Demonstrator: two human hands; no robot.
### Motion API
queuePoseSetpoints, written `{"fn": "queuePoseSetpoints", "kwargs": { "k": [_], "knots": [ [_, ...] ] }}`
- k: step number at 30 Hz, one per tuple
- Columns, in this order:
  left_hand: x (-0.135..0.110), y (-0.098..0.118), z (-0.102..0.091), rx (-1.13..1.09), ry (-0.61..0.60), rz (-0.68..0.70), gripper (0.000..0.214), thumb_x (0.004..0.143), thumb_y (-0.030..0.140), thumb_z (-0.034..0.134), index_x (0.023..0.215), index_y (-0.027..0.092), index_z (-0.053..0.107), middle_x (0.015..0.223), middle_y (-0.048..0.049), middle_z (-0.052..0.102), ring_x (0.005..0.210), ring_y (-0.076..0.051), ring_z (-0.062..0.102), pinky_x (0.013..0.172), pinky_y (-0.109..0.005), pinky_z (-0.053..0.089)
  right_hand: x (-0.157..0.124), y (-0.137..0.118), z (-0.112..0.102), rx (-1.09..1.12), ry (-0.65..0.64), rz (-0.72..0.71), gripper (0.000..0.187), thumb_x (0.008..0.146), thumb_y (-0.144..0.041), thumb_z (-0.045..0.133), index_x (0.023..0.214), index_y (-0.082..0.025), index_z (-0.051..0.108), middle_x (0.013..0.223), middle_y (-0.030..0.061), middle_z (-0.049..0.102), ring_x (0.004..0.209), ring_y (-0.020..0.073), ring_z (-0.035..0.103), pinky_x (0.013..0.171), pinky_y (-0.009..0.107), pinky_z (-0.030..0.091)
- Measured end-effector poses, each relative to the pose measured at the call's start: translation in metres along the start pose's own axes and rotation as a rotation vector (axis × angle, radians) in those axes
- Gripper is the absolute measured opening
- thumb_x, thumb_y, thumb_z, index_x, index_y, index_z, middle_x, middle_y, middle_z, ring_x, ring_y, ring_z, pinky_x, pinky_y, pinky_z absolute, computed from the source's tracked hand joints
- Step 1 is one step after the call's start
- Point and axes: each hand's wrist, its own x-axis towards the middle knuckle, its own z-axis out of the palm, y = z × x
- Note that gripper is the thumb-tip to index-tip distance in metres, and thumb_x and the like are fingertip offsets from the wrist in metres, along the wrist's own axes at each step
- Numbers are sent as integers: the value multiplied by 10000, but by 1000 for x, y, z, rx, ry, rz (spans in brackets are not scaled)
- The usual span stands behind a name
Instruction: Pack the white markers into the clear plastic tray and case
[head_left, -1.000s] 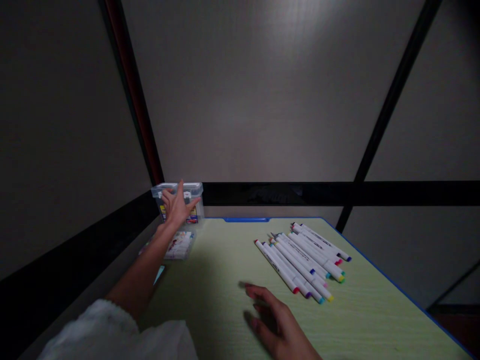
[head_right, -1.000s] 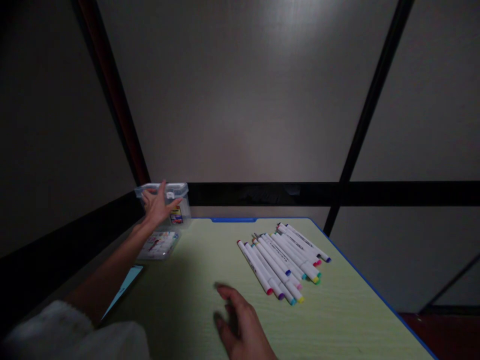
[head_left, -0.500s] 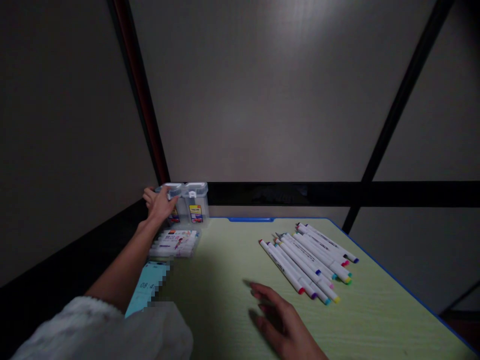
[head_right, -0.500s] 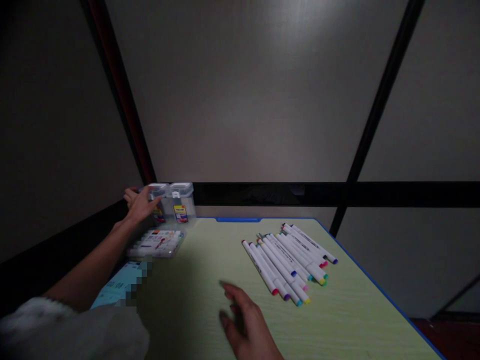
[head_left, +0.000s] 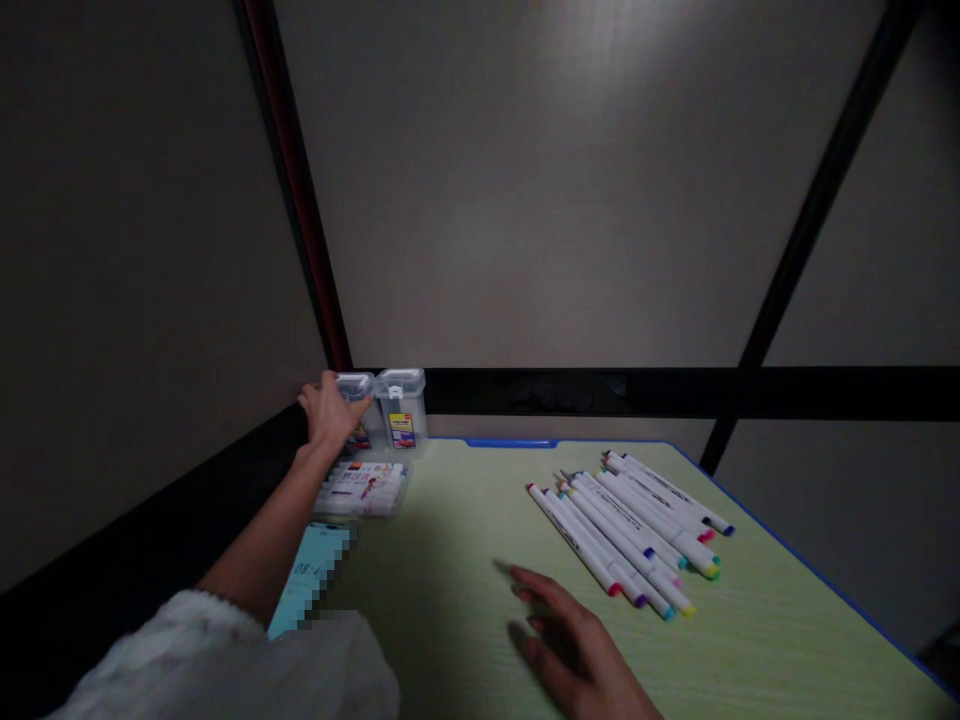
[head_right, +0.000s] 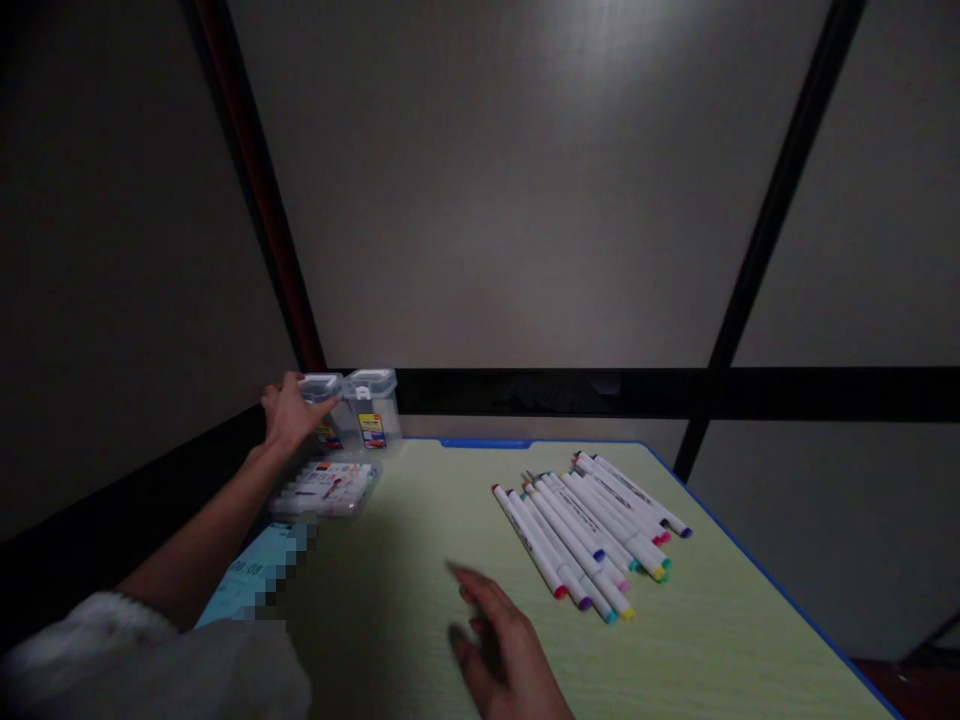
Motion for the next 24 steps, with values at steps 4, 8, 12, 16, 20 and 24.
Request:
{"fn": "queuePoseSetpoints", "kwargs": {
  "k": [4, 8, 12, 16, 20, 24],
  "knots": [
    [-4, 2, -6, -2, -6, -24, 661, 606, 352, 696, 1138, 72, 422, 1065, -204, 525, 1053, -381, 484, 887, -467, 373, 2, 2, 3, 16, 37, -2, 440, 785, -360, 554, 1210, -253, 519, 1215, 98, 552, 1076, 232, 538, 854, 345, 455],
    [-10, 5, -13, -40, 16, -49, 678, 634, 361, 669, 1179, 101, 360, 1071, -184, 512, 969, -333, 550, 789, -407, 445, 2, 6, 8, 38, 91, -20, 425, 792, -408, 522, 1185, -249, 539, 1199, 100, 559, 1034, 225, 561, 807, 327, 473],
    [-14, 11, -26, -64, 86, -20, 675, 624, 333, 670, 1177, 130, 340, 1090, -157, 486, 1036, -319, 511, 837, -399, 442, 1, 5, 5, 14, 44, -8, 418, 791, -362, 544, 1196, -259, 529, 1199, 98, 562, 1042, 229, 557, 816, 332, 472],
    [-17, 23, -48, -118, 205, 77, 660, 608, 308, 681, 1155, 129, 359, 1100, -140, 477, 1072, -303, 479, 887, -385, 432, 2, 0, 0, -22, -12, 15, 415, 799, -313, 543, 1209, -252, 514, 1198, 90, 560, 1064, 223, 541, 840, 337, 463],
    [-26, 30, -80, -155, 300, 110, 684, 570, 289, 712, 1141, 140, 368, 1108, -105, 483, 1049, -272, 495, 902, -378, 433, 2, -4, 0, -31, -33, 32, 411, 804, -311, 534, 1210, -249, 507, 1208, 89, 546, 1072, 219, 532, 850, 334, 456],
    [-50, 27, -106, -180, 338, 187, 676, 585, 298, 711, 1151, 179, 361, 1119, -72, 477, 1054, -262, 496, 901, -385, 442, 2, -7, 4, -16, 10, 10, 399, 789, -344, 552, 1175, -249, 530, 1166, 89, 568, 1047, 226, 541, 829, 337, 468]
  ]
}}
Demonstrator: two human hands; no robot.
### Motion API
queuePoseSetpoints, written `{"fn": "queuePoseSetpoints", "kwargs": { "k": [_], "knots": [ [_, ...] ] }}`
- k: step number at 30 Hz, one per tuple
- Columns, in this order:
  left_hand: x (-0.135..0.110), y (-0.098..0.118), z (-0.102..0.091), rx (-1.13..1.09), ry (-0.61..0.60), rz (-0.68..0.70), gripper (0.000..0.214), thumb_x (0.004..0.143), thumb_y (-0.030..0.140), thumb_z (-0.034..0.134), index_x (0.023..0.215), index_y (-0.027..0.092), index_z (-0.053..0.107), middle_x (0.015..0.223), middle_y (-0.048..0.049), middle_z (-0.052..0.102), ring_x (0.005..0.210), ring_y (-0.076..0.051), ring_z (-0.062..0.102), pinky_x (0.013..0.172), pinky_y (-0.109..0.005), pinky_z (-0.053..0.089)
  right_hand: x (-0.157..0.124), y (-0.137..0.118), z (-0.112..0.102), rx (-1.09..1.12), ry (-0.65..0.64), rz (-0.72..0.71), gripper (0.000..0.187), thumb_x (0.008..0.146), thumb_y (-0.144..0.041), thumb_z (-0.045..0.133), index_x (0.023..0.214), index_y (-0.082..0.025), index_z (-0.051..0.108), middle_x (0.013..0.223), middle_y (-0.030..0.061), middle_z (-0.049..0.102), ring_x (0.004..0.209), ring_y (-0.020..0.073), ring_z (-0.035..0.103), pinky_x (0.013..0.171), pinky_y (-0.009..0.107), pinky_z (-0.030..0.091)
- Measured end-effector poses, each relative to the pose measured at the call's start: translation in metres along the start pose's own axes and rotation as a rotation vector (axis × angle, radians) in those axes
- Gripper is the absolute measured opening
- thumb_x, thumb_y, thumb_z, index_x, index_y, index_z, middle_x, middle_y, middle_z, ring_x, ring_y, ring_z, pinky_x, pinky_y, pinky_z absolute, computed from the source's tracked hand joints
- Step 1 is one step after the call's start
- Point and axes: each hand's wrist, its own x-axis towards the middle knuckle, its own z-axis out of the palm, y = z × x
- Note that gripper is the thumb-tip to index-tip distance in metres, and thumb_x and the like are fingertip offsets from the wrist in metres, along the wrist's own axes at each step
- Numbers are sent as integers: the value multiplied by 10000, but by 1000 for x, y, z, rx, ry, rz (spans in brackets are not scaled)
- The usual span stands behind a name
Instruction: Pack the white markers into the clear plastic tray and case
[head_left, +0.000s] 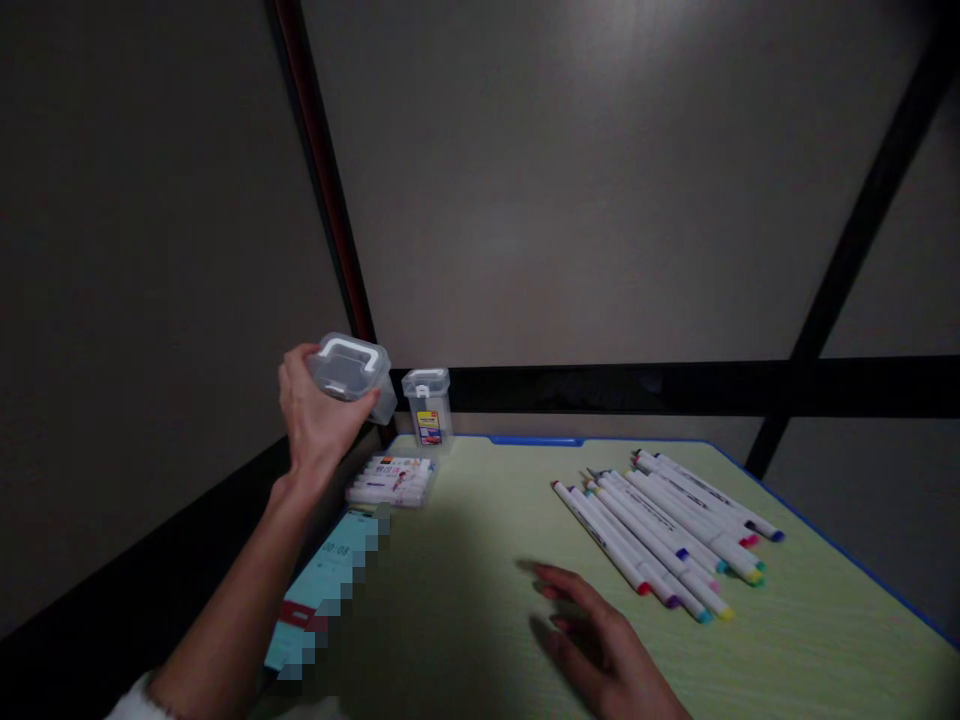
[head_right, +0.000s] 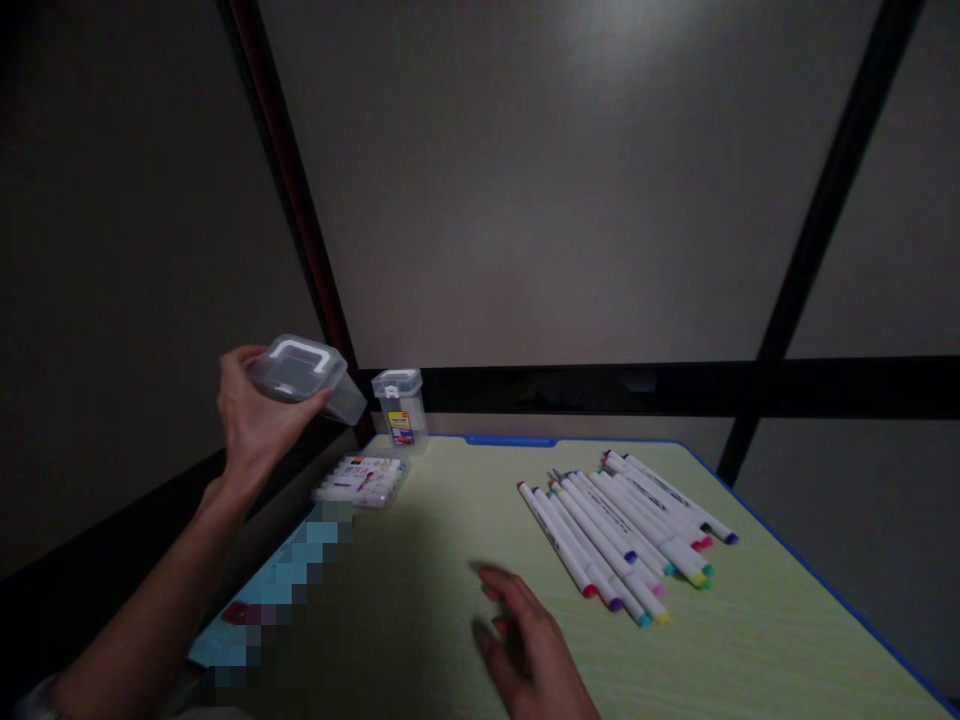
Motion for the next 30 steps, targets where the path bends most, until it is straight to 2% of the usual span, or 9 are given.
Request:
{"fn": "queuePoseSetpoints", "kwargs": {
  "k": [3, 7, 12, 18, 21, 26, 30],
  "knots": [
    [-21, 5, -16, -68, -14, 63, 678, 595, 279, 709, 1173, 210, 363, 1155, -68, 464, 1074, -261, 490, 896, -392, 455, 0, -1, 0, 29, 40, -8, 394, 790, -374, 545, 1161, -244, 534, 1126, 94, 579, 958, 218, 576, 791, 343, 482],
    [-54, 21, -21, -251, -67, 240, 628, 592, 247, 692, 1142, 201, 390, 1209, -87, 442, 1124, -282, 459, 919, -423, 439, 3, -2, -2, 92, 47, 42, 419, 795, -414, 538, 1163, -213, 519, 1056, 104, 599, 900, 211, 591, 770, 352, 481],
    [-92, 43, -11, -376, -89, 397, 562, 634, 152, 640, 1117, 238, 365, 1242, -100, 394, 1150, -271, 433, 913, -458, 426, 8, -6, -5, 226, 117, 57, 434, 752, -458, 593, 1107, -214, 541, 1135, 112, 581, 1007, 233, 557, 852, 386, 446],
    [-134, 51, 3, -512, -209, 595, 496, 691, 81, 551, 1122, 241, 364, 1297, -123, 341, 1219, -290, 354, 940, -514, 390, 15, -12, -9, 345, 178, 84, 435, 789, -500, 545, 1104, -200, 531, 1175, 116, 570, 1016, 236, 569, 943, 433, 377],
    [-149, 51, 7, -576, -274, 688, 482, 691, 39, 531, 1103, 238, 378, 1309, -116, 329, 1229, -278, 348, 947, -503, 397, 19, -17, -10, 432, 200, 128, 472, 761, -534, 562, 1072, -179, 553, 1142, 128, 584, 980, 248, 588, 900, 430, 413],
    [-167, 50, 9, -645, -284, 784, 474, 669, 13, 504, 1084, 219, 408, 1338, -118, 295, 1249, -287, 317, 954, -495, 401, 22, -16, -11, 572, 233, 165, 495, 760, -571, 540, 1088, -201, 569, 1191, 105, 561, 1081, 249, 521, 915, 402, 395],
    [-179, 51, 8, -638, -271, 828, 392, 715, 8, 463, 1053, 206, 448, 1265, -104, 377, 1223, -256, 359, 961, -470, 410, 19, -7, -9, 655, 209, 166, 490, 798, -584, 472, 1150, -252, 548, 1253, 78, 522, 1090, 251, 507, 921, 418, 373]
  ]
}}
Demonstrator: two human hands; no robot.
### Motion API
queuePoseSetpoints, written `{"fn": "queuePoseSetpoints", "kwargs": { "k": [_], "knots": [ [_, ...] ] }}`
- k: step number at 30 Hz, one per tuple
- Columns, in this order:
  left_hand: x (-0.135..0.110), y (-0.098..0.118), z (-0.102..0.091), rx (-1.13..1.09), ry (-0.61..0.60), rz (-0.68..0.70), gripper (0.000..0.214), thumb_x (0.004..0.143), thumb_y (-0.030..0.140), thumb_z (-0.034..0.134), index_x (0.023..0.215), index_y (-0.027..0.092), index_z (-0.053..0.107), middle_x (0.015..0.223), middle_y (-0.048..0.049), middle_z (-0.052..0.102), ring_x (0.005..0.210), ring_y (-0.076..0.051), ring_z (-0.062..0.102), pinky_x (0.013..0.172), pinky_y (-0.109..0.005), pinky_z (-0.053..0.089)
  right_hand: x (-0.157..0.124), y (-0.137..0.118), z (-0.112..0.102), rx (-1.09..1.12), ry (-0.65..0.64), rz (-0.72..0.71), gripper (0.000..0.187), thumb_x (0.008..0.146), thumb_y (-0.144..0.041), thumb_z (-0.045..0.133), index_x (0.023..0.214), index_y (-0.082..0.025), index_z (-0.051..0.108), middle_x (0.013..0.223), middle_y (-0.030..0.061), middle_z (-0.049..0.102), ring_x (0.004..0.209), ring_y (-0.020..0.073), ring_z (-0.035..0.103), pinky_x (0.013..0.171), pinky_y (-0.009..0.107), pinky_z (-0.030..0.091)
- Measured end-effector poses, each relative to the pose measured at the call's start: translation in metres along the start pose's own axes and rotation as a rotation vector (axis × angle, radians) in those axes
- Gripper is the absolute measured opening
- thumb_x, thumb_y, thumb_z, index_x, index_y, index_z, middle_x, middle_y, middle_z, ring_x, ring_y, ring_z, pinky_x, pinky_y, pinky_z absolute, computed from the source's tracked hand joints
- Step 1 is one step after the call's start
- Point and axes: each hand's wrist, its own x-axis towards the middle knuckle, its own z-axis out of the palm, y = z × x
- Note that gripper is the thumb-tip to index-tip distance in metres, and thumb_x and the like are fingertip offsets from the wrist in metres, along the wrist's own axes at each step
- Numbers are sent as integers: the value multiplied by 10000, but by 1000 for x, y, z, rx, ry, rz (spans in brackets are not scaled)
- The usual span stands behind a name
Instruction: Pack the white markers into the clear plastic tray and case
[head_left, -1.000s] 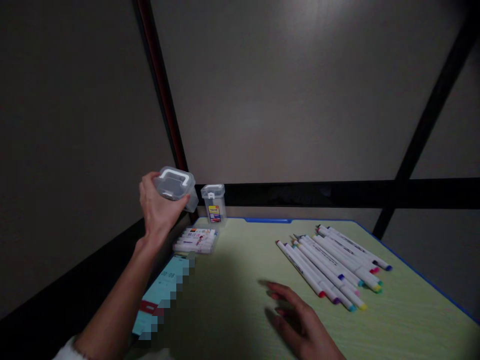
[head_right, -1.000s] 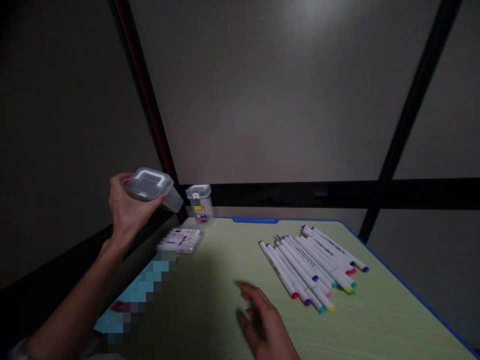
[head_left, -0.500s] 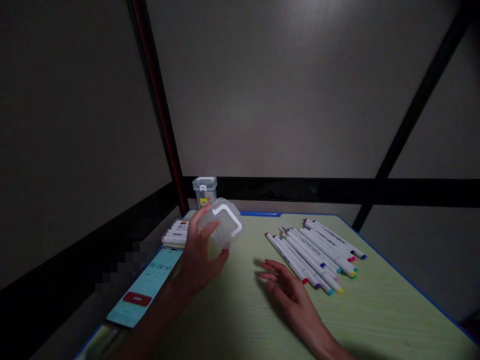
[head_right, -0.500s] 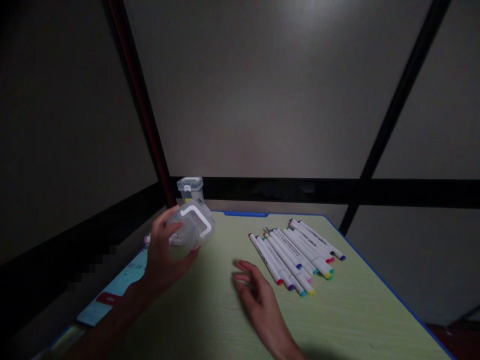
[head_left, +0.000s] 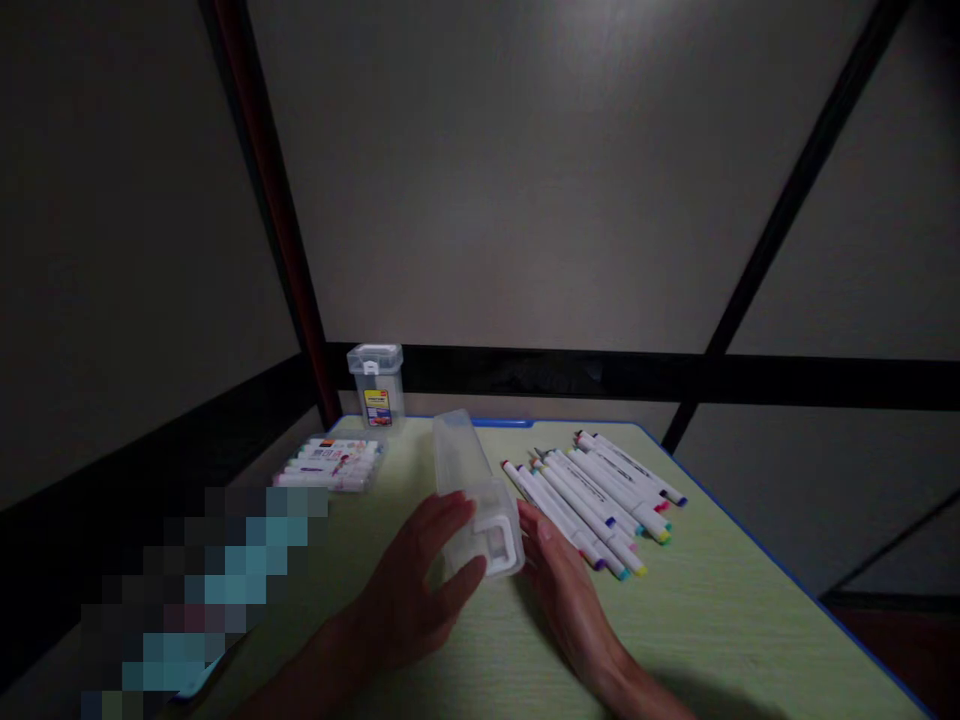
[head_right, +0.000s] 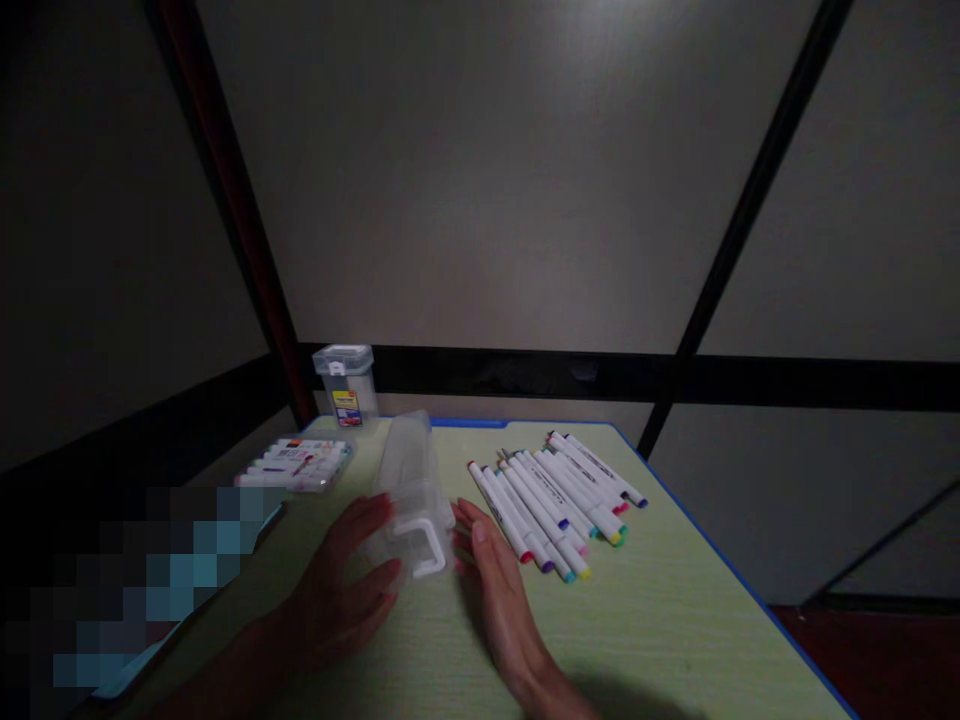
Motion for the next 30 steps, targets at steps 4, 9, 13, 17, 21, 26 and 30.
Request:
{"fn": "queuePoseSetpoints", "kwargs": {
  "k": [4, 9, 13, 17, 21, 26, 30],
  "knots": [
    [-5, 4, 5, 71, 12, 35, 283, 774, 52, 492, 1012, 205, 496, 1142, -79, 491, 1175, -216, 423, 939, -396, 448, -6, 1, 0, 46, -48, 16, 504, 803, -590, 452, 1201, -286, 508, 1281, 64, 499, 1081, 264, 510, 901, 434, 378],
    [-7, 6, 2, 90, -79, 153, 234, 796, 49, 498, 955, 218, 529, 1094, -39, 570, 1198, -182, 421, 958, -345, 422, -12, -5, 3, 66, -102, 52, 529, 815, -585, 434, 1256, -294, 444, 1310, 61, 470, 1116, 266, 484, 922, 444, 357],
    [-5, 8, -1, 74, -93, 162, 220, 826, 73, 481, 916, 263, 544, 1067, 36, 627, 1210, -125, 412, 1031, -332, 322, -13, -7, 2, 76, -116, 15, 548, 775, -542, 536, 1256, -296, 443, 1334, 52, 445, 1184, 264, 422, 978, 447, 300],
    [-8, 9, 1, 20, -129, 174, 257, 805, 60, 504, 917, 282, 568, 1085, 60, 633, 1221, -121, 405, 1085, -337, 202, -14, -11, 3, 56, -141, -31, 531, 757, -456, 606, 1242, -295, 464, 1311, 40, 471, 1202, 252, 402, 1016, 429, 248],
    [-14, 10, 6, -93, -135, 81, 491, 758, -36, 462, 1075, 334, 519, 1222, 83, 545, 1247, -140, 376, 1096, -395, 153, -14, -17, 7, 100, -173, -10, 498, 770, -441, 588, 1227, -283, 471, 1270, 45, 504, 1124, 256, 474, 969, 422, 311],
    [-11, 16, 3, -212, -103, -238, 913, 694, -30, 514, 1386, 332, 39, 1488, -12, -48, 1355, -281, 59, 1069, -518, 159, -18, -21, 11, 243, -176, 35, 474, 761, -460, 587, 1194, -304, 471, 1239, 24, 523, 1090, 242, 497, 925, 404, 358],
    [-8, 21, 3, -459, -176, -485, 1071, 609, 127, 687, 1387, 329, -22, 1476, -40, -108, 1339, -355, -50, 1049, -559, 175, -21, -24, 13, 321, -182, 43, 456, 742, -438, 619, 1163, -315, 495, 1198, 7, 556, 1067, 222, 513, 932, 390, 355]
  ]
}}
